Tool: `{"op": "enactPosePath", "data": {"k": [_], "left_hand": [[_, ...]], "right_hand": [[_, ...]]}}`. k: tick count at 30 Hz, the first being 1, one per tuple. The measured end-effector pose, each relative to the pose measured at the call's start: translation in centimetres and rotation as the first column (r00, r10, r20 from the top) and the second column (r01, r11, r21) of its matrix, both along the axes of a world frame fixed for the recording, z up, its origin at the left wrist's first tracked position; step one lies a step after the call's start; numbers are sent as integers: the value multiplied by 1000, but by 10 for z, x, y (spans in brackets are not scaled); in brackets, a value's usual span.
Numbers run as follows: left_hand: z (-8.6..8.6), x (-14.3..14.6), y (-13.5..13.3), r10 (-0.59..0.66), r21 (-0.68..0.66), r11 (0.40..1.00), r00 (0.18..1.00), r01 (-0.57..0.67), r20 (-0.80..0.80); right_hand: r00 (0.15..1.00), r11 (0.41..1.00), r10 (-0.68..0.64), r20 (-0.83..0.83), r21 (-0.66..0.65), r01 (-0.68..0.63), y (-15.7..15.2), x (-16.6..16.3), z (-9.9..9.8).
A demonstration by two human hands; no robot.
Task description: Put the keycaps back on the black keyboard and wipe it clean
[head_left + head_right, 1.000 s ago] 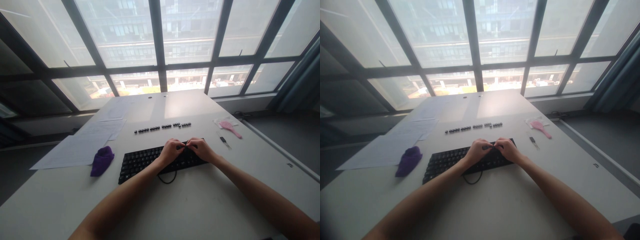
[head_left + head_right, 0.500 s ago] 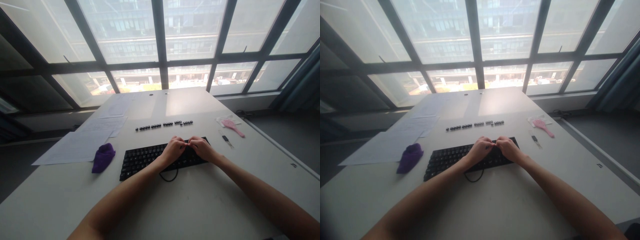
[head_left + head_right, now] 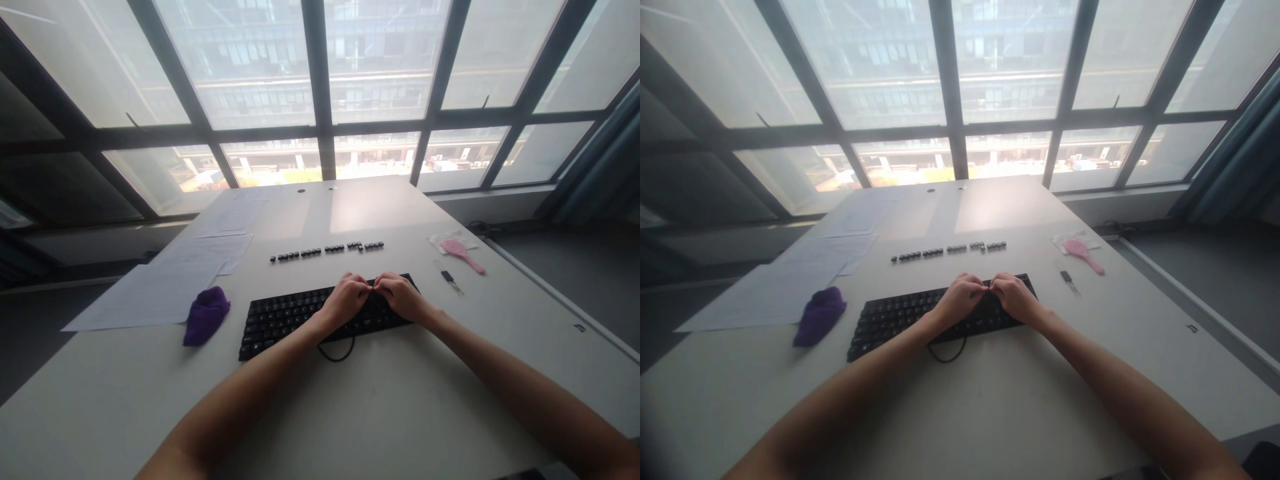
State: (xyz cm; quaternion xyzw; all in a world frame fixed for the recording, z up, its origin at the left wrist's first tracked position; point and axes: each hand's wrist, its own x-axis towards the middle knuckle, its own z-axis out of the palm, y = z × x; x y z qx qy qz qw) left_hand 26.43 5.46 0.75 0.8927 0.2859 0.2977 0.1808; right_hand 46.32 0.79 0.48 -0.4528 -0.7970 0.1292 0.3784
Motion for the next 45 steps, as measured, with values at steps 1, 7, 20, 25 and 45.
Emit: {"op": "enactPosePath", "data": {"k": [1,7,20,25,45], "left_hand": [[2,-1,-1,4,9,1000,1000,-4,4],[33,-2,18,143,-31,989,989,-142,45],[23,44,126,341,146,939,904,-312,-258],[19,49,128,291,181,952,914,-247,-283],[43,31,48,191,-142,971,982,-190,-3]], "right_hand": [[1000,1000,3,9,2,-3,-1,0,0],[991,986,-130,10,107,128,16,9,11],[853,956,-292,433,103,275,162,18,12],[862,975,-220,456,84,205,173,19,8],[942,966,-257,-216,-75,246,29,36,15]]}}
